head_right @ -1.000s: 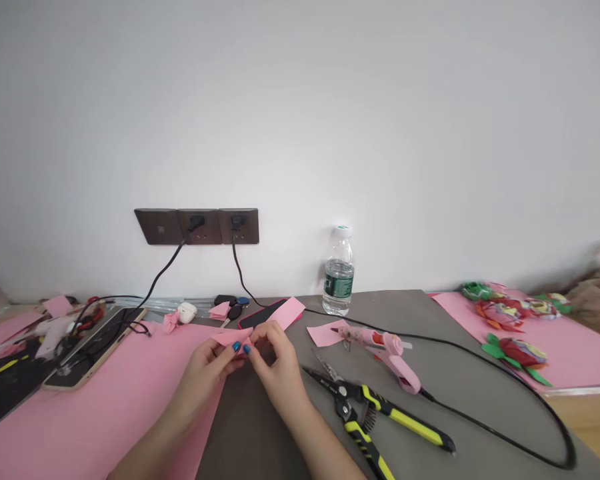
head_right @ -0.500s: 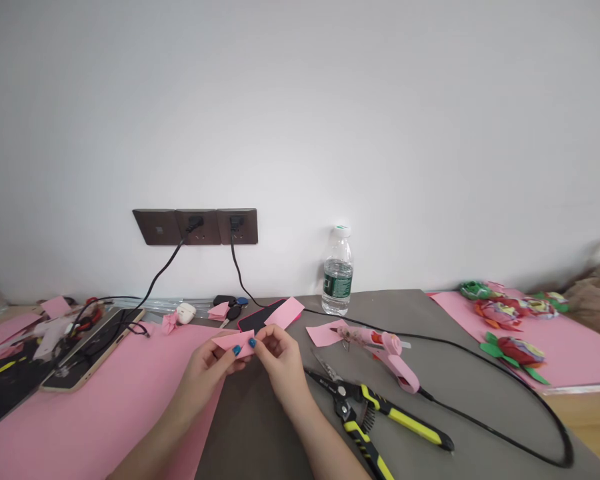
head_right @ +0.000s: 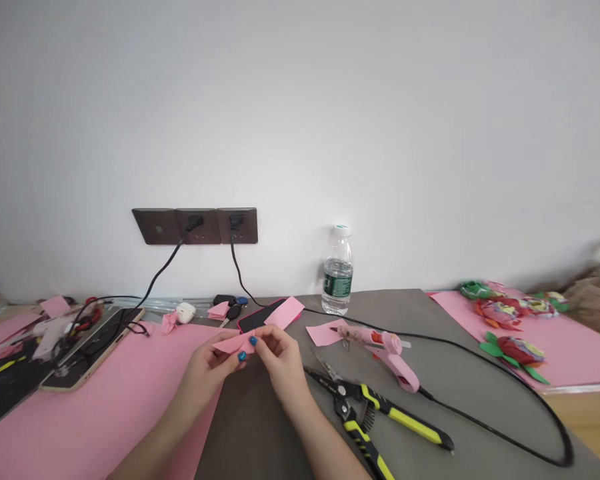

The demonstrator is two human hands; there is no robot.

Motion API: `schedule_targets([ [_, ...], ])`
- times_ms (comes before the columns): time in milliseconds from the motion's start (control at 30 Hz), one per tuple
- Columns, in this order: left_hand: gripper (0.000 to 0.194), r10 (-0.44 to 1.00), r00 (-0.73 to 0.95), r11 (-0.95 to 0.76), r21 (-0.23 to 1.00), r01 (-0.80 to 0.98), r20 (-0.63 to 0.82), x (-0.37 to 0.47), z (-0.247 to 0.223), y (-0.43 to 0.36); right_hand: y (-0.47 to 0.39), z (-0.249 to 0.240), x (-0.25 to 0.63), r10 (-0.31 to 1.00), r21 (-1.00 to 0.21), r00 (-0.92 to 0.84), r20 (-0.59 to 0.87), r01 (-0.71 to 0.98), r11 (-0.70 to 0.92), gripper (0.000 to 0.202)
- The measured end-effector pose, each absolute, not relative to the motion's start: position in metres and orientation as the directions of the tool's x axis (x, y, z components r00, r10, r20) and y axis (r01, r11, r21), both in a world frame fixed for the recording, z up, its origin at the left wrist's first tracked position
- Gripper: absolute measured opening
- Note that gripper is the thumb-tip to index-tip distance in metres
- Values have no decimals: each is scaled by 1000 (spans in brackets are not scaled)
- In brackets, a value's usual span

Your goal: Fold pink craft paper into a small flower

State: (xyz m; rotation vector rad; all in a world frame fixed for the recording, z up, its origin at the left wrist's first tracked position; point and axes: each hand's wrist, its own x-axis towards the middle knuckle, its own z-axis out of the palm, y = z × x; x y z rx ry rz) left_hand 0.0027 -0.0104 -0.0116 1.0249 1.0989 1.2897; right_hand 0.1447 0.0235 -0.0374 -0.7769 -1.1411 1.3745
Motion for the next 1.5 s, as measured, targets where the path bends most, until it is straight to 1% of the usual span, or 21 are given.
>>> schedule_targets([
  [233, 37, 991, -47, 108, 949, -298, -128, 1, -22, -7, 22, -35, 145, 977, -956, -160, 144, -278, 95, 33],
  [367, 40, 987, -40, 139, 951, -275, -156, -1, -21, -8, 21, -34, 145, 974, -957, -168, 149, -274, 99, 34],
  [500, 34, 981, -36, 175, 952, -250, -189, -3, -17, -7, 22, -34, 144, 975, -952, -155, 161, -286, 112, 35],
  [633, 30, 983, -28, 169, 952, -255, -182, -3, -17, -6, 21, -34, 144, 972, -959, -170, 165, -258, 118, 33],
  [700, 31, 983, -37, 163, 943, -291, -182, -1, -17, -7, 21, -33, 145, 973, -963, -162, 162, -243, 120, 33],
  [800, 36, 975, -1, 209, 918, -337, -223, 4, -15, -10, 20, -32, 145, 978, -958, -139, 158, -260, 118, 32],
  [900, 40, 968, 24, 246, 918, -312, -251, 5, -14, -10, 19, -32, 144, 977, -955, -144, 159, -273, 115, 32],
  [1000, 39, 978, 4, 200, 944, -263, -206, 4, -17, -9, 18, -32, 143, 977, -957, -149, 153, -271, 109, 33],
  [1100, 34, 988, -16, 147, 960, -237, -155, 4, -22, -8, 18, -32, 142, 979, -956, -149, 138, -279, 93, 33],
  [1333, 35, 995, -4, 92, 960, -264, -96, 6, -20, -10, 19, -31, 143, 981, -963, -159, 113, -262, 68, 32],
  [1433, 35, 998, -2, 60, 962, -265, -63, 5, -16, -11, 19, -30, 143, 974, -963, -187, 128, -259, 77, 33],
  [1500, 36, 997, 18, 72, 961, -266, -70, 4, -14, -10, 20, -31, 143, 972, -961, -189, 143, -260, 91, 33],
])
